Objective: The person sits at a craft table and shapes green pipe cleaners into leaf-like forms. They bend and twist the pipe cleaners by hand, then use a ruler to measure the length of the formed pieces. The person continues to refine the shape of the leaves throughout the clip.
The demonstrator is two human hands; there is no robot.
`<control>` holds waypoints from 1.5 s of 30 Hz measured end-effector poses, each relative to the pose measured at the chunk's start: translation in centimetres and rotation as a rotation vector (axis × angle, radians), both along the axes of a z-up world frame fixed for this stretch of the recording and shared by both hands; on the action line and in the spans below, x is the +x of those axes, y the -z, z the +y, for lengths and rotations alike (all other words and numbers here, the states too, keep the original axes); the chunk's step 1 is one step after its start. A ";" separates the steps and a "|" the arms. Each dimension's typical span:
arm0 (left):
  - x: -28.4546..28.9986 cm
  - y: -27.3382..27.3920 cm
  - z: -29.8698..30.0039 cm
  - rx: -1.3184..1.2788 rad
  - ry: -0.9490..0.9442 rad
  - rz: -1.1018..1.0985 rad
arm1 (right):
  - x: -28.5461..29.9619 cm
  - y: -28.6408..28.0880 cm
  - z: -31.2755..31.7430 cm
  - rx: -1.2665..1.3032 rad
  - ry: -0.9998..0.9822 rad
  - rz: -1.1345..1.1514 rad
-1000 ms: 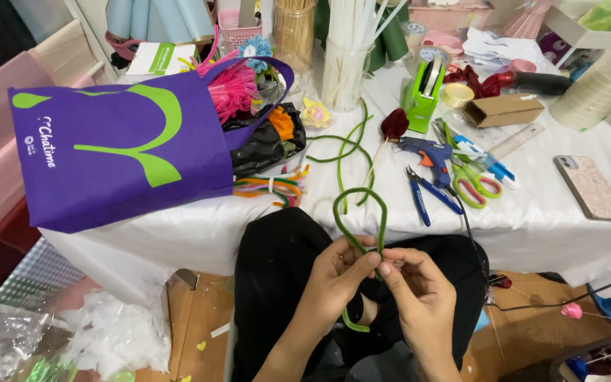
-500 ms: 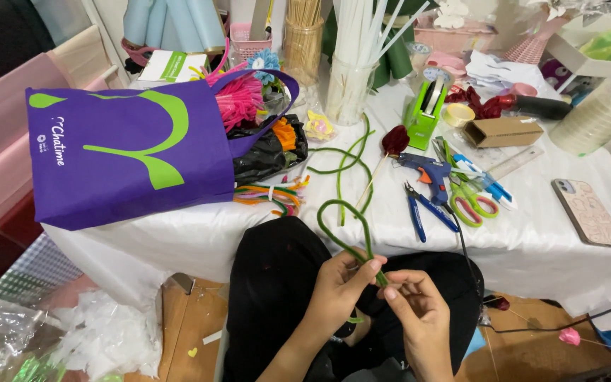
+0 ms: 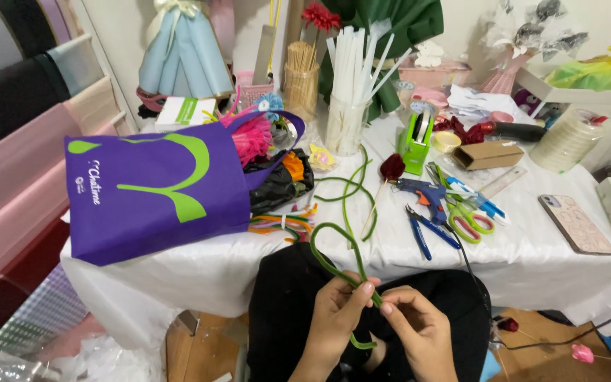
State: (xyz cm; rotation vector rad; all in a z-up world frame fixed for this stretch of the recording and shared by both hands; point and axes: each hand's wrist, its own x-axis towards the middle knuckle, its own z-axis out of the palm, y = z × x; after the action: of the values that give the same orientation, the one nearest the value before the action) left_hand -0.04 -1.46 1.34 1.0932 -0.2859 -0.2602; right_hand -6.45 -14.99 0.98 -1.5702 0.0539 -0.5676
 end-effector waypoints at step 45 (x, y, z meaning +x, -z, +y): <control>0.4 -2.2 4.0 -0.034 0.123 -0.089 | 0.4 4.3 -0.6 0.140 -0.347 0.235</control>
State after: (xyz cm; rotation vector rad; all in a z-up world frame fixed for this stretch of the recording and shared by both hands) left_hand 0.40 2.56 3.55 1.0562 -0.4370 -0.3158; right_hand -6.07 -15.56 -3.36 -1.4609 -0.0015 -0.1038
